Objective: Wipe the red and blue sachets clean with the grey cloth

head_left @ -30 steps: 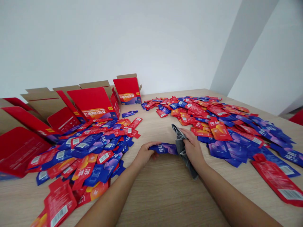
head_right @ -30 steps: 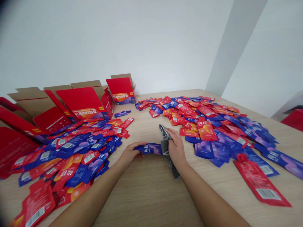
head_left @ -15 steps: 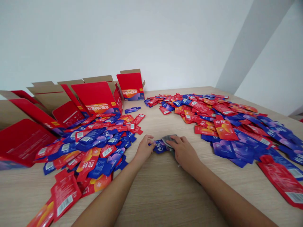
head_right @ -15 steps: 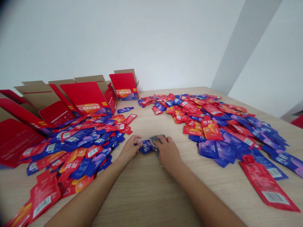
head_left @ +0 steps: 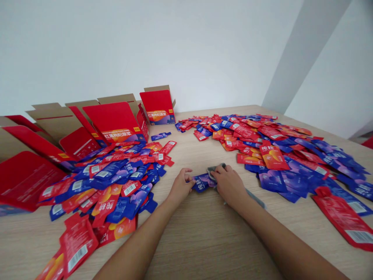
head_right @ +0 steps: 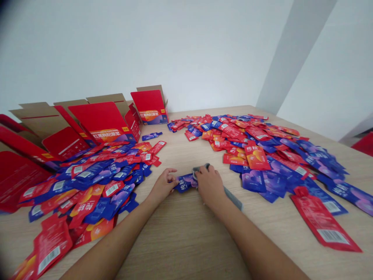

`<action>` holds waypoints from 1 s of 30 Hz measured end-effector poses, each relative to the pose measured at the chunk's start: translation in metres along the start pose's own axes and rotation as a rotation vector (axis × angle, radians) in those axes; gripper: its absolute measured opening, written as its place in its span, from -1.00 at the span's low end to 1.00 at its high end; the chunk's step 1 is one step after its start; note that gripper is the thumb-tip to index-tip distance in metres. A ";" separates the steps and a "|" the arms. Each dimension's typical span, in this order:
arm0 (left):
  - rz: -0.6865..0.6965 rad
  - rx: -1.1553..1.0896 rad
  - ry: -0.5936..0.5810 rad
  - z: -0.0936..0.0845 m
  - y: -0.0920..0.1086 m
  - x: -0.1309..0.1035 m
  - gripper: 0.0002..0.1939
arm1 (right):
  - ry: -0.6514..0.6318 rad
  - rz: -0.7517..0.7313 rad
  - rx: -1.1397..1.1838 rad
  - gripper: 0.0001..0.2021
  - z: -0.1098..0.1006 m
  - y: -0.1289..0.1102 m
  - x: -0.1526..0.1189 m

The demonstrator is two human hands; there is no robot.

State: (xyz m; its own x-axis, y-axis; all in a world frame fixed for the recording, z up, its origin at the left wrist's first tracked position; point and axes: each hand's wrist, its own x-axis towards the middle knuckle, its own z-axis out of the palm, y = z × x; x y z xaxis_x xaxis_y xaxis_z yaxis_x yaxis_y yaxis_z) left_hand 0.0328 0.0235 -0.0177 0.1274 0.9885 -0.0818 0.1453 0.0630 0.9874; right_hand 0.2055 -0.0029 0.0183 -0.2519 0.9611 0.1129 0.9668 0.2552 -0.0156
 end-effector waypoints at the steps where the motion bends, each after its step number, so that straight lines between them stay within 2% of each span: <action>1: 0.005 -0.002 0.006 0.000 0.001 -0.001 -0.65 | 0.004 -0.041 0.007 -0.67 -0.001 -0.005 -0.002; 4: 0.024 -0.020 0.036 0.002 0.002 -0.003 -0.64 | 0.014 -0.163 0.041 -0.70 -0.003 -0.026 -0.008; 6: 0.023 -0.027 0.055 0.004 0.002 -0.004 -0.64 | 0.010 -0.170 0.044 -0.71 -0.004 -0.029 -0.007; 11: 0.002 -0.014 0.051 0.006 0.000 -0.003 -0.69 | -0.021 0.029 -0.036 -0.68 -0.003 0.006 0.001; 13: -0.015 -0.016 0.050 0.006 0.000 -0.002 -0.69 | -0.020 0.048 -0.061 -0.67 -0.002 0.006 -0.003; 17: -0.004 -0.026 0.082 0.005 0.001 -0.002 -0.68 | 0.011 -0.127 -0.006 -0.66 0.002 -0.029 -0.014; 19: -0.003 -0.032 0.092 0.005 0.001 -0.003 -0.67 | 0.007 -0.175 0.024 -0.66 0.003 -0.039 -0.015; 21: -0.019 -0.041 0.092 0.006 0.001 -0.003 -0.69 | -0.009 -0.122 0.024 -0.65 0.003 -0.031 -0.011; 25: -0.066 -0.072 0.052 0.006 0.001 -0.002 -0.70 | -0.024 0.067 0.002 -0.60 0.003 0.000 -0.003; 27: -0.084 -0.083 0.028 0.006 0.001 -0.002 -0.69 | 0.002 0.003 0.060 -0.55 0.004 -0.002 -0.006; 30: -0.083 -0.090 -0.004 0.005 0.002 -0.002 -0.69 | 0.032 -0.167 0.164 -0.50 0.007 -0.022 -0.014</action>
State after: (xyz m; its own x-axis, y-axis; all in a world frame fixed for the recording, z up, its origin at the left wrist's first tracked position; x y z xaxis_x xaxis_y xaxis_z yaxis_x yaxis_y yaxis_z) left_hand 0.0379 0.0207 -0.0166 0.1224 0.9788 -0.1644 0.0673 0.1571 0.9853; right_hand 0.1870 -0.0209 0.0106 -0.4041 0.9009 0.1584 0.8910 0.4268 -0.1546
